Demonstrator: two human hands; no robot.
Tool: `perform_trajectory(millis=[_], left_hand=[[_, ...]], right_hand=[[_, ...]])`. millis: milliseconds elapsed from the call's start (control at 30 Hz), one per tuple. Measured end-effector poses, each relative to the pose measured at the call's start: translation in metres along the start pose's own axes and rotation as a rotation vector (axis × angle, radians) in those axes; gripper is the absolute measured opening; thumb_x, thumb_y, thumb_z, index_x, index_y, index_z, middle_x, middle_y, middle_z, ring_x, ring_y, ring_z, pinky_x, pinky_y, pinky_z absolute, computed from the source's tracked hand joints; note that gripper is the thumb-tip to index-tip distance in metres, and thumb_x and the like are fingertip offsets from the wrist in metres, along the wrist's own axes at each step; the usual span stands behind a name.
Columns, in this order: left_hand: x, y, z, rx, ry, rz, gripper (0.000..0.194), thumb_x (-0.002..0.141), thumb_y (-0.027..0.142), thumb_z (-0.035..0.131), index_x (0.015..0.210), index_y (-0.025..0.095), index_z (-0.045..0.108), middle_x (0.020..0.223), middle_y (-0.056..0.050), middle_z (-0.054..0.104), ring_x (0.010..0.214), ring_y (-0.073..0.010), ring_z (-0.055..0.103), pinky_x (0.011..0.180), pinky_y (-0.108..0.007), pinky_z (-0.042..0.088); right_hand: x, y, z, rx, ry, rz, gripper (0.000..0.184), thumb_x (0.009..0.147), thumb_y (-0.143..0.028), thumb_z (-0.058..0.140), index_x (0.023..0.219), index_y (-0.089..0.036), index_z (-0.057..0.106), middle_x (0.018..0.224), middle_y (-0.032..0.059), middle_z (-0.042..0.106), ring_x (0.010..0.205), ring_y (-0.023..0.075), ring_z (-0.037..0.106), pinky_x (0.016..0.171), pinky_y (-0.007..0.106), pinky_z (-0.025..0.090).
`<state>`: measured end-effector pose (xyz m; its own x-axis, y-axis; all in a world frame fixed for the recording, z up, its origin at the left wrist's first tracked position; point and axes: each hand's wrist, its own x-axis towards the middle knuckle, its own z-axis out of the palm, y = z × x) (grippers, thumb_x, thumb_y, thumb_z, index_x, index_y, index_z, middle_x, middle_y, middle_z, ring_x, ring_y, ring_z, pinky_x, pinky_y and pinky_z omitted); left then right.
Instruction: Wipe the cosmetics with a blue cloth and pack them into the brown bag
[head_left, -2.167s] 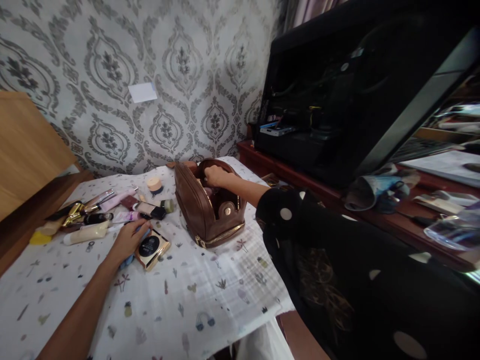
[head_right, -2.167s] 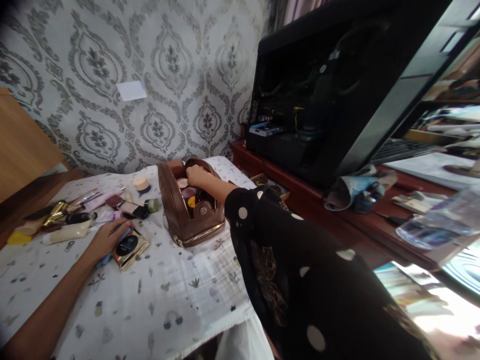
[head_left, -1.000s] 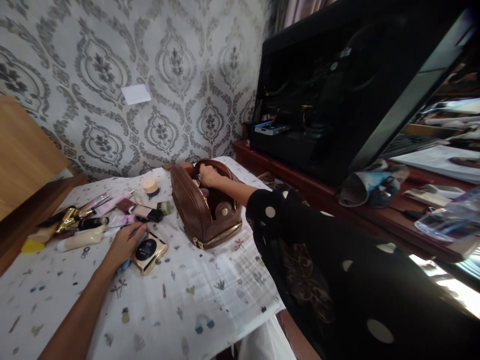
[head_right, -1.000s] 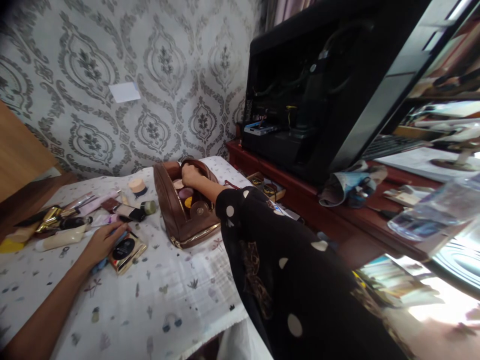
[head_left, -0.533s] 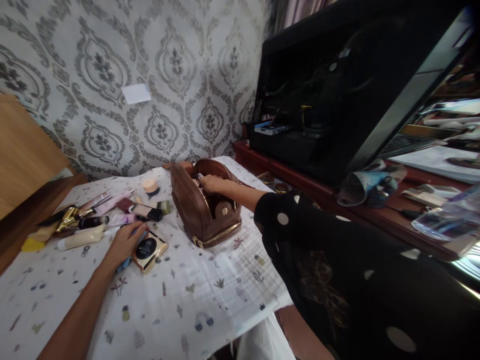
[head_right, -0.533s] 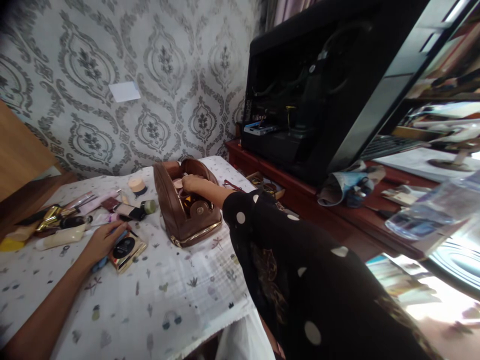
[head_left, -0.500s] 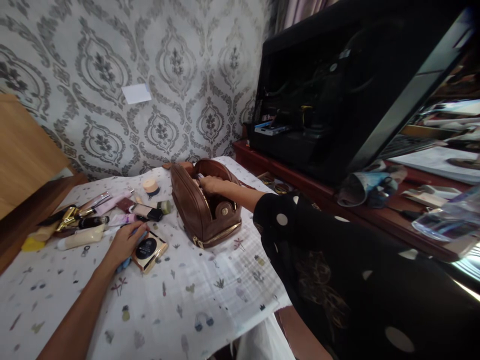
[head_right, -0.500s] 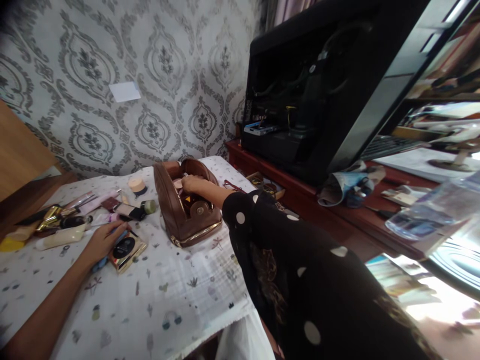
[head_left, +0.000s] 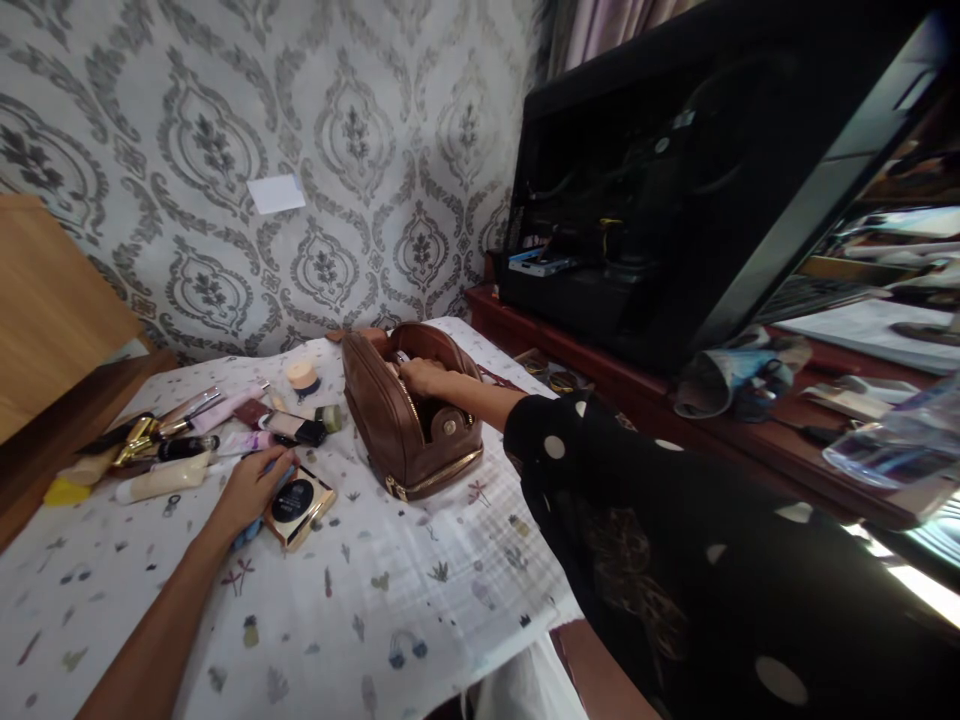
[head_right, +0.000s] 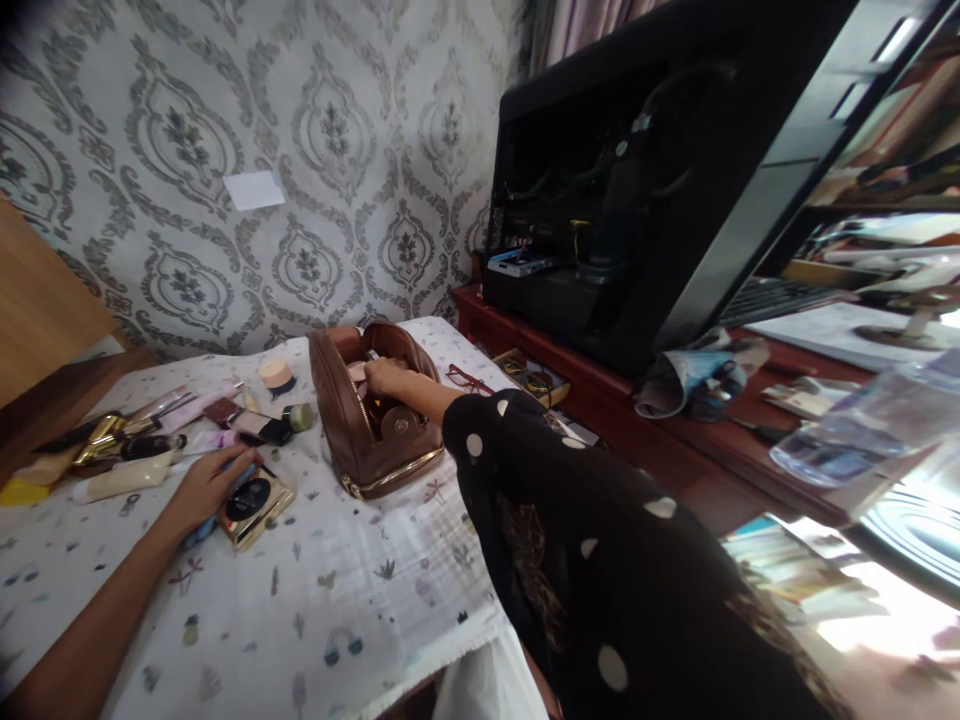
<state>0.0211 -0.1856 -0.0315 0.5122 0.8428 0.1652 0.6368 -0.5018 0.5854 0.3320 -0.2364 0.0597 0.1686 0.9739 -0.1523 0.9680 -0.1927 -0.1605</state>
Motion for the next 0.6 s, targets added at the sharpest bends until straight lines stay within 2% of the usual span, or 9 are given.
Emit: perform_trajectory(millis=[133,367,467,600], left_hand=[[0.000,-0.001,0.000,0.005,0.004,0.009,0.059,0.082,0.068,0.041,0.078,0.018,0.071,0.075,-0.005,0.073,0.077,-0.0259,0.067,0.071,-0.030,0.048],[0.001,-0.001,0.000,0.008,0.016,0.036,0.058,0.082,0.068,0.040,0.077,0.018,0.071,0.074,-0.005,0.073,0.076,-0.0255,0.066,0.070,-0.030,0.049],[0.000,0.001,0.000,0.007,0.016,0.019,0.059,0.081,0.068,0.040,0.077,0.018,0.070,0.074,-0.005,0.073,0.076,-0.0254,0.066,0.068,-0.030,0.049],[-0.001,0.004,0.000,0.010,0.018,0.012,0.059,0.081,0.068,0.040,0.077,0.018,0.070,0.073,-0.004,0.072,0.075,-0.0251,0.065,0.068,-0.030,0.048]], right_hand=[[0.002,0.003,0.001,0.013,0.002,-0.009,0.034,0.091,-0.031,0.063,0.121,-0.015,0.067,0.134,0.0221,0.064,0.120,0.0329,0.065,0.097,0.038,0.053],[0.002,0.005,0.004,0.048,0.021,-0.020,0.034,0.088,-0.028,0.067,0.120,-0.015,0.068,0.129,0.0212,0.067,0.118,0.0321,0.067,0.097,0.036,0.053],[0.002,0.003,-0.004,0.071,0.028,0.007,0.036,0.085,-0.027,0.071,0.119,-0.013,0.069,0.123,0.0204,0.071,0.114,0.0312,0.069,0.094,0.032,0.055],[0.004,0.005,-0.021,0.114,0.107,0.096,0.033,0.095,-0.022,0.055,0.121,-0.007,0.069,0.114,0.0227,0.074,0.110,0.0292,0.071,0.089,0.028,0.056]])
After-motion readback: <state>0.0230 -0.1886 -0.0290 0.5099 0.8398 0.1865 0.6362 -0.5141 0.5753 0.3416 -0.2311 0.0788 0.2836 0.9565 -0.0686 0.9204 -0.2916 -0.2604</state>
